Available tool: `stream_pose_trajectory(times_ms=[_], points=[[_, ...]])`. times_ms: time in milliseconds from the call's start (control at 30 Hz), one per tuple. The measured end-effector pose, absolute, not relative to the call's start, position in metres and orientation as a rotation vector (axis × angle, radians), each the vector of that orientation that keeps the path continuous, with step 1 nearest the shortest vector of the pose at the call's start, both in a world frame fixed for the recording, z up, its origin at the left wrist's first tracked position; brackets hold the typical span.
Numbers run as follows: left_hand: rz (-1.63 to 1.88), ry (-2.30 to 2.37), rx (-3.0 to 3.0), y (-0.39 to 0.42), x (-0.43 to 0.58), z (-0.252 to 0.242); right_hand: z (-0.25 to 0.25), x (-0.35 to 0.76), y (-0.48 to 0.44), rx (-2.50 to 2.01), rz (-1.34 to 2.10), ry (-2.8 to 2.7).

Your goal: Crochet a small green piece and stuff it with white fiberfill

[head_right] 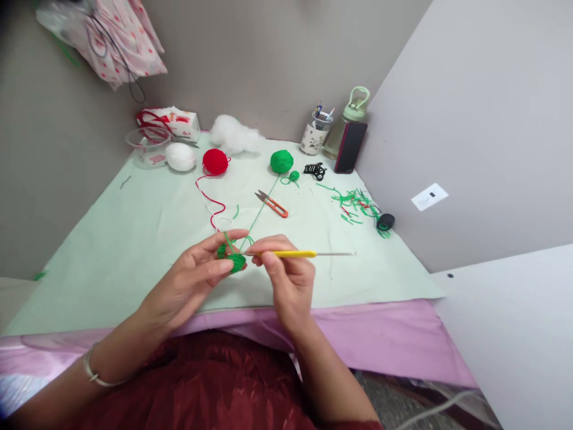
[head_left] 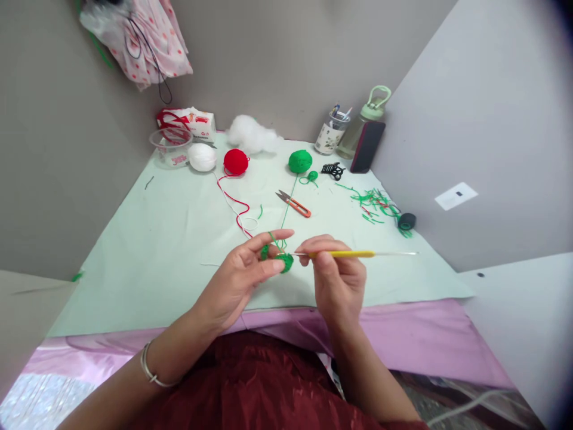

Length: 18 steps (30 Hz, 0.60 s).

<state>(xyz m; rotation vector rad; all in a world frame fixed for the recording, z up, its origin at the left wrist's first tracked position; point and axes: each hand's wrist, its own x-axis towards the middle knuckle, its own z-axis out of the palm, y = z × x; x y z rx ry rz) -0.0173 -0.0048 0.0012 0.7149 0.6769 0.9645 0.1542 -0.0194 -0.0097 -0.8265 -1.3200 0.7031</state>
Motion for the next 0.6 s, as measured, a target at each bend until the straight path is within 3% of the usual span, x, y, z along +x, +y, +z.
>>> stream_pose_trajectory(times_ms=[133,333,600], points=[[1.018,0.731,0.801,-0.009,-0.012,-0.002,-0.015,0.150,-0.021,-0.887,0.582,-1.476],[1.013,0.685,0.630,-0.006,-0.009,-0.003,-0.023,0.150,-0.026,-0.905,0.082,-1.702],[0.998,0.655,0.661,-0.002,-0.015,-0.002,-0.010,0.153,-0.020,-0.883,0.731,-1.261]])
